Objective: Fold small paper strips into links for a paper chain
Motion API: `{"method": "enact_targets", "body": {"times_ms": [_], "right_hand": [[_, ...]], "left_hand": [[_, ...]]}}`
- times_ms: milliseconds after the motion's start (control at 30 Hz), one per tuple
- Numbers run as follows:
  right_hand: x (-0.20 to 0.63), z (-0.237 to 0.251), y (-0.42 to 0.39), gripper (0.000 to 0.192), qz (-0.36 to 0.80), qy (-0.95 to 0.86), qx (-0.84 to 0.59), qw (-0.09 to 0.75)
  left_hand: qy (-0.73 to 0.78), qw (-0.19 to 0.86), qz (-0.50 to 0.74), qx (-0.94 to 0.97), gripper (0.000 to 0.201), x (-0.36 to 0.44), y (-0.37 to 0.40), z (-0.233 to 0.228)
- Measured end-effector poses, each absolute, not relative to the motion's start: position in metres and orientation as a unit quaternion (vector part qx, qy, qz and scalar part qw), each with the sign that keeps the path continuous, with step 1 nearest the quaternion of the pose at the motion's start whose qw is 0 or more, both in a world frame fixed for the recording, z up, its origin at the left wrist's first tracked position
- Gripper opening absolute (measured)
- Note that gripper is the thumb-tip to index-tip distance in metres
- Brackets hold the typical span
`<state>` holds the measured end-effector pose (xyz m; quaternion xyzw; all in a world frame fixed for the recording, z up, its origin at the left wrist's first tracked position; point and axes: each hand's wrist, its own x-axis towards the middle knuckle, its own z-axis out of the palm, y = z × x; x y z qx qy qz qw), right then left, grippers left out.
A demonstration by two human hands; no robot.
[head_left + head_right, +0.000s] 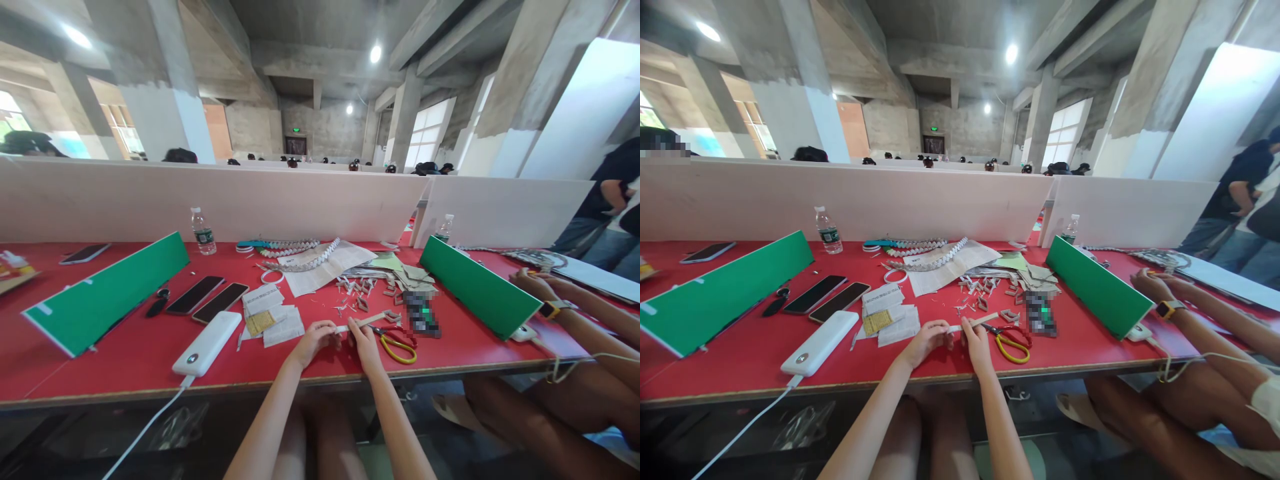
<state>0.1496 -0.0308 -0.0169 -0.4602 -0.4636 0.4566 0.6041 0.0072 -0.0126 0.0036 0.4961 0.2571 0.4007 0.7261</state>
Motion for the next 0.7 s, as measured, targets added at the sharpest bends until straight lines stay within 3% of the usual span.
{"method": "enact_targets", "body": {"times_ms": [233, 700], "right_hand": [[0.148, -0.018, -0.029, 0.042, 0.454, -0.549, -0.434, 0.551], [0.156, -0.009, -0.035, 0.037, 0.528, -0.365, -0.406, 0.650]], "left_hand": [[0.264, 0.696, 0.371, 0.555, 0.022, 0.008, -0.014, 0.005], [0.301, 0.686, 0.371, 0.549, 0.015, 0.008, -0.010, 0.000]]}}
